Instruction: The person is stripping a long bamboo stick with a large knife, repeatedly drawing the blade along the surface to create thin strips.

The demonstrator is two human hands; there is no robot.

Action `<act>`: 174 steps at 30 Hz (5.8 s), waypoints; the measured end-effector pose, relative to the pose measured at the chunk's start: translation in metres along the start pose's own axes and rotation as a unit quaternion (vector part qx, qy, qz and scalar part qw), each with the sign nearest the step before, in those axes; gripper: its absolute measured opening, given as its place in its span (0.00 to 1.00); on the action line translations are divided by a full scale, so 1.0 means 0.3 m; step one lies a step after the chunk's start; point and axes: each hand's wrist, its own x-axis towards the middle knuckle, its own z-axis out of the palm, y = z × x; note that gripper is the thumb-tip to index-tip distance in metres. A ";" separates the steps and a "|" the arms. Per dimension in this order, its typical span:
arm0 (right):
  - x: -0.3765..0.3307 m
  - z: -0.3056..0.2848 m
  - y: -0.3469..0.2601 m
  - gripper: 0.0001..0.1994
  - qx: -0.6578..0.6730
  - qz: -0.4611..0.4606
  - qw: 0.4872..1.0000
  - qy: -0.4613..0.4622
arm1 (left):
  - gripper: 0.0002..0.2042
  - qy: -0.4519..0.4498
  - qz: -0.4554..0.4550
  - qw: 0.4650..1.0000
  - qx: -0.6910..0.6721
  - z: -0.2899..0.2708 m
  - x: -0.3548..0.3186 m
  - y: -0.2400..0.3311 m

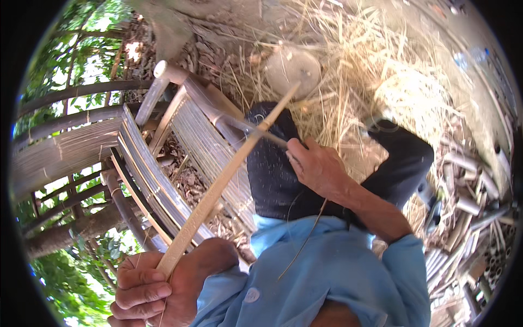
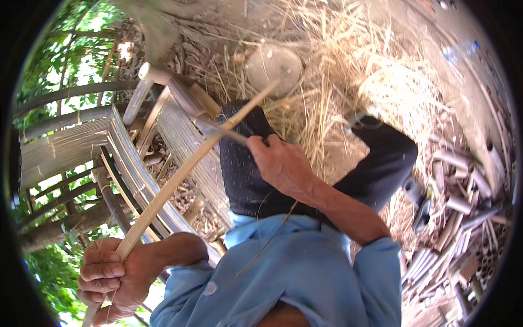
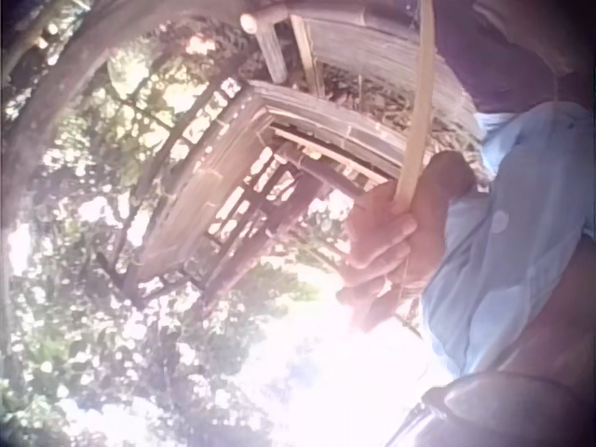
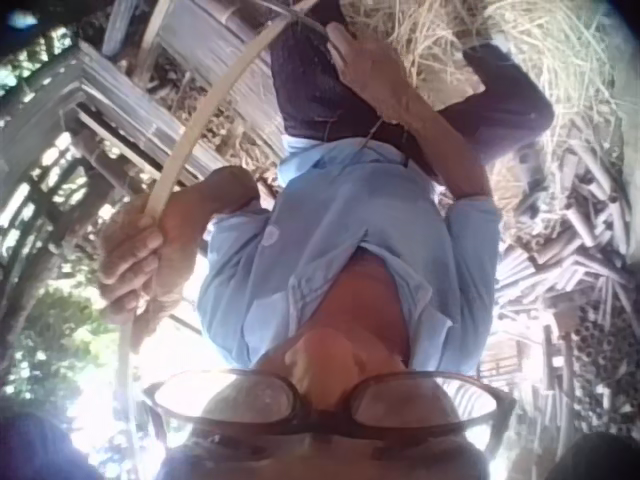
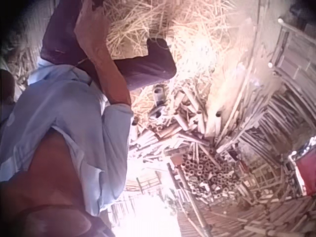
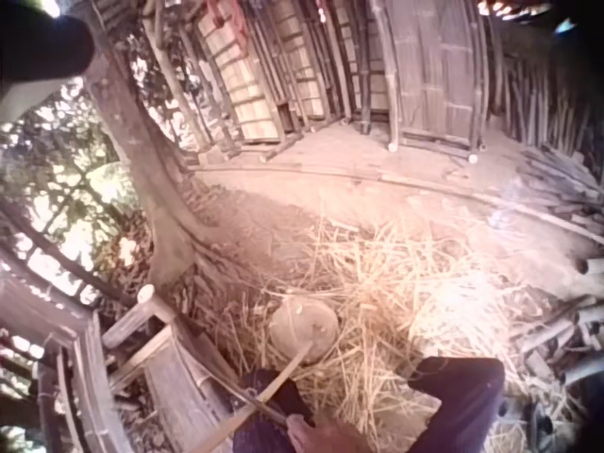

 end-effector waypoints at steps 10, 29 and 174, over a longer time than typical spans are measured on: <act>-0.003 0.088 0.169 0.11 -0.010 0.012 1.000 -0.008 | 0.23 -0.005 -0.001 0.999 0.033 -0.031 0.003 0.009; 0.019 -0.061 -0.001 0.13 0.166 0.079 0.983 -0.003 | 0.21 -0.063 -0.090 0.994 -0.021 -0.055 -0.016 0.010; 0.094 0.027 0.076 0.06 0.112 -0.021 0.993 -0.022 | 0.20 0.021 -0.116 0.993 -0.030 -0.105 -0.168 0.085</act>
